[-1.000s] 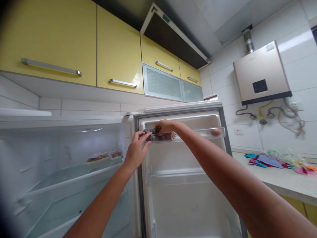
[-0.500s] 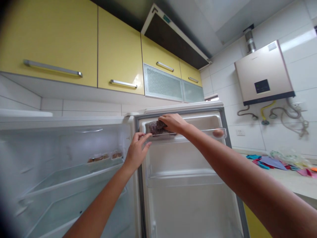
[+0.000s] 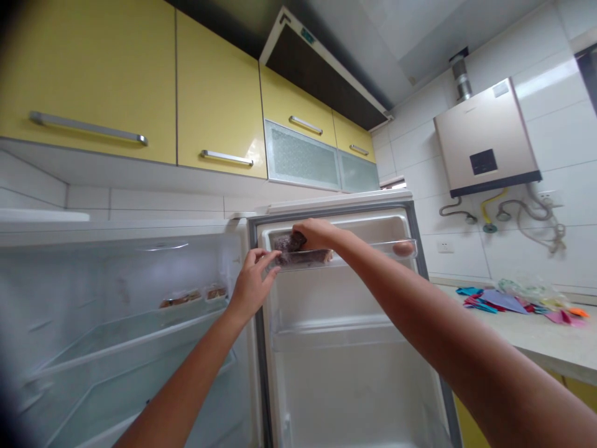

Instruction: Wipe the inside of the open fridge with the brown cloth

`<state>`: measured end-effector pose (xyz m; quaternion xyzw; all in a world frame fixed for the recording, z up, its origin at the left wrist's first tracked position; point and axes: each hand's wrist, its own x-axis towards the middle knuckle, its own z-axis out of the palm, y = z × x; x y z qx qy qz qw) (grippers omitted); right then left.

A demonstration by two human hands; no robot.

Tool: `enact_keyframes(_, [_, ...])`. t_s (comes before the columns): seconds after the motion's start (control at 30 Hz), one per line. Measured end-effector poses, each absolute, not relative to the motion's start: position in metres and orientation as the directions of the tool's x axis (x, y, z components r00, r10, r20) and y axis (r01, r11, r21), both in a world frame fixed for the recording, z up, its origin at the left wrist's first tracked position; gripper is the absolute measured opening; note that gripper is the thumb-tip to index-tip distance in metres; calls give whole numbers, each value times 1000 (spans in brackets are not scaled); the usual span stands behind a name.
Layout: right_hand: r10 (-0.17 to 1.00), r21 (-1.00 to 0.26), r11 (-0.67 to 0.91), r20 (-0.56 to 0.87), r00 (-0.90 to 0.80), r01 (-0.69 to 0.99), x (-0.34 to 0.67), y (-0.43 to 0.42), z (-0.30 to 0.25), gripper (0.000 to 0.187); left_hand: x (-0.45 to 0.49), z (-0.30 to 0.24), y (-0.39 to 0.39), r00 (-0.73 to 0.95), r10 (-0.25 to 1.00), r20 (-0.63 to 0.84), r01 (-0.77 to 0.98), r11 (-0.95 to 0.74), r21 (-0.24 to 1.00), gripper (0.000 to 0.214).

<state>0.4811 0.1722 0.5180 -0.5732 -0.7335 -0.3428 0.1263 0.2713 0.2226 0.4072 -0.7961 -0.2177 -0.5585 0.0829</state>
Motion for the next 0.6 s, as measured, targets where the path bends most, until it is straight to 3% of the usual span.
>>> enact_keyframes(0.37, [842, 410, -87, 517, -153, 908, 577, 117, 519, 40, 274, 406, 223, 275, 241, 931, 432, -896, 105, 37])
enact_keyframes(0.6, [862, 334, -143, 505, -49, 932, 603, 105, 518, 35, 274, 406, 224, 280, 230, 932, 449, -890, 84, 36])
